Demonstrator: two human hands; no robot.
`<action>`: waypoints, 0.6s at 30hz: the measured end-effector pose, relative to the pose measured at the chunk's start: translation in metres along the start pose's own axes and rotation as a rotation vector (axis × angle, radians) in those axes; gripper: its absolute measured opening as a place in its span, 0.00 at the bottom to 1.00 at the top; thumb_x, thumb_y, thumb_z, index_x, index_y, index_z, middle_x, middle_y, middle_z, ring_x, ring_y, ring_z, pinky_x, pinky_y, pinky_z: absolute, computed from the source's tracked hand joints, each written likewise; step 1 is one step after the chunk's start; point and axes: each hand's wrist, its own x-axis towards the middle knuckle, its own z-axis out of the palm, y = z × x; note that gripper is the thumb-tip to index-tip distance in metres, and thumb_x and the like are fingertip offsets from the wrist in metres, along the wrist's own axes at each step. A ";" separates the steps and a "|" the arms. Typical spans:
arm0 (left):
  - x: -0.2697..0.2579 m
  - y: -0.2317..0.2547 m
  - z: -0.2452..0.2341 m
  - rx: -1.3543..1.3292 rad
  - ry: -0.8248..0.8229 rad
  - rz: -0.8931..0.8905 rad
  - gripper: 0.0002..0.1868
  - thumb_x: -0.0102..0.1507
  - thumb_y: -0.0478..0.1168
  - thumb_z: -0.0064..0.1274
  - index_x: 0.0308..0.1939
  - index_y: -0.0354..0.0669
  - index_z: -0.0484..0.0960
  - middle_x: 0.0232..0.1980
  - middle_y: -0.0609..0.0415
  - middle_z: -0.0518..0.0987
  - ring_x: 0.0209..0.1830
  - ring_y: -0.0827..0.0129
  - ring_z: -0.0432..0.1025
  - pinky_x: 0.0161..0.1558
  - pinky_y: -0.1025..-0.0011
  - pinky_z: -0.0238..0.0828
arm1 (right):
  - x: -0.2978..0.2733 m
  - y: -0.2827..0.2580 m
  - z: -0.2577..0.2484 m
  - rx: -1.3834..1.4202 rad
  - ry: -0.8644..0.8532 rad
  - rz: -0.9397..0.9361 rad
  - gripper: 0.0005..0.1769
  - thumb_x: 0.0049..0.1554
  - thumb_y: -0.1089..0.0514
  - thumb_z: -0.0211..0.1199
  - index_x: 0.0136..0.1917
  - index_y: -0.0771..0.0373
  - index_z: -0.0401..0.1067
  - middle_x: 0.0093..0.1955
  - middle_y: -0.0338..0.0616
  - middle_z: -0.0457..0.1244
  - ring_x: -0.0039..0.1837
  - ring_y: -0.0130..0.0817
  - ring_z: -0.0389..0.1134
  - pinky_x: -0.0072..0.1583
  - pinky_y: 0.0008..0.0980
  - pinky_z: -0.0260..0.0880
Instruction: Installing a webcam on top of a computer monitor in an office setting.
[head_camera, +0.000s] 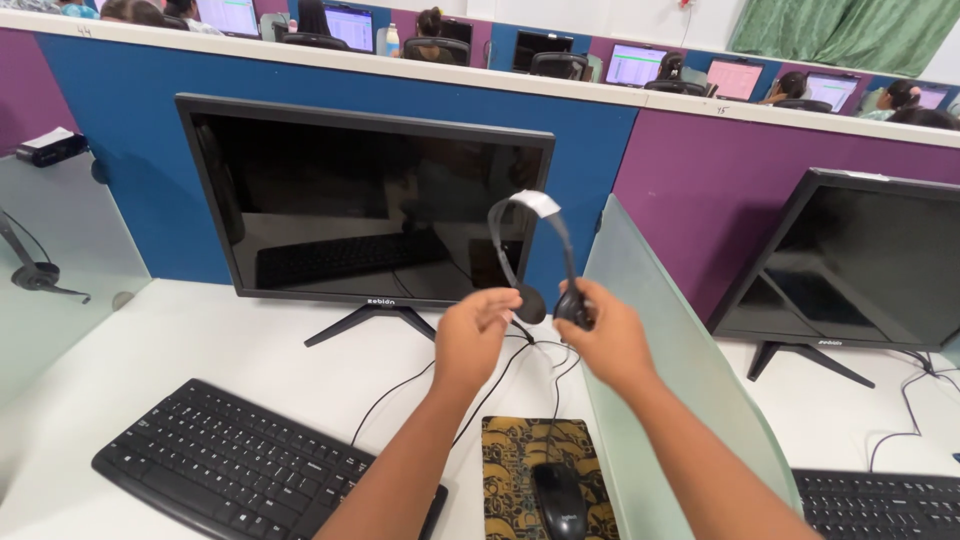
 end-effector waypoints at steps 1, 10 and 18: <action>-0.001 0.007 -0.001 0.001 -0.002 -0.002 0.18 0.66 0.29 0.50 0.60 0.39 0.81 0.59 0.47 0.86 0.57 0.68 0.81 0.58 0.71 0.76 | 0.002 -0.001 -0.002 0.001 0.000 0.003 0.31 0.49 0.60 0.72 0.66 0.56 0.72 0.53 0.50 0.73 0.52 0.33 0.76 0.54 0.32 0.72; 0.040 0.007 0.027 0.116 0.173 -0.051 0.48 0.60 0.34 0.62 0.77 0.53 0.48 0.76 0.50 0.57 0.73 0.57 0.58 0.65 0.62 0.62 | 0.023 0.000 -0.025 0.464 -0.041 -0.050 0.31 0.49 0.69 0.64 0.67 0.64 0.68 0.62 0.40 0.67 0.55 0.29 0.69 0.55 0.30 0.70; 0.077 0.043 0.049 0.070 0.224 0.066 0.49 0.61 0.32 0.61 0.79 0.56 0.48 0.77 0.45 0.55 0.72 0.54 0.62 0.65 0.62 0.67 | 0.056 -0.014 -0.091 0.676 -0.216 -0.162 0.31 0.52 0.71 0.59 0.70 0.66 0.64 0.61 0.45 0.65 0.60 0.34 0.70 0.63 0.33 0.69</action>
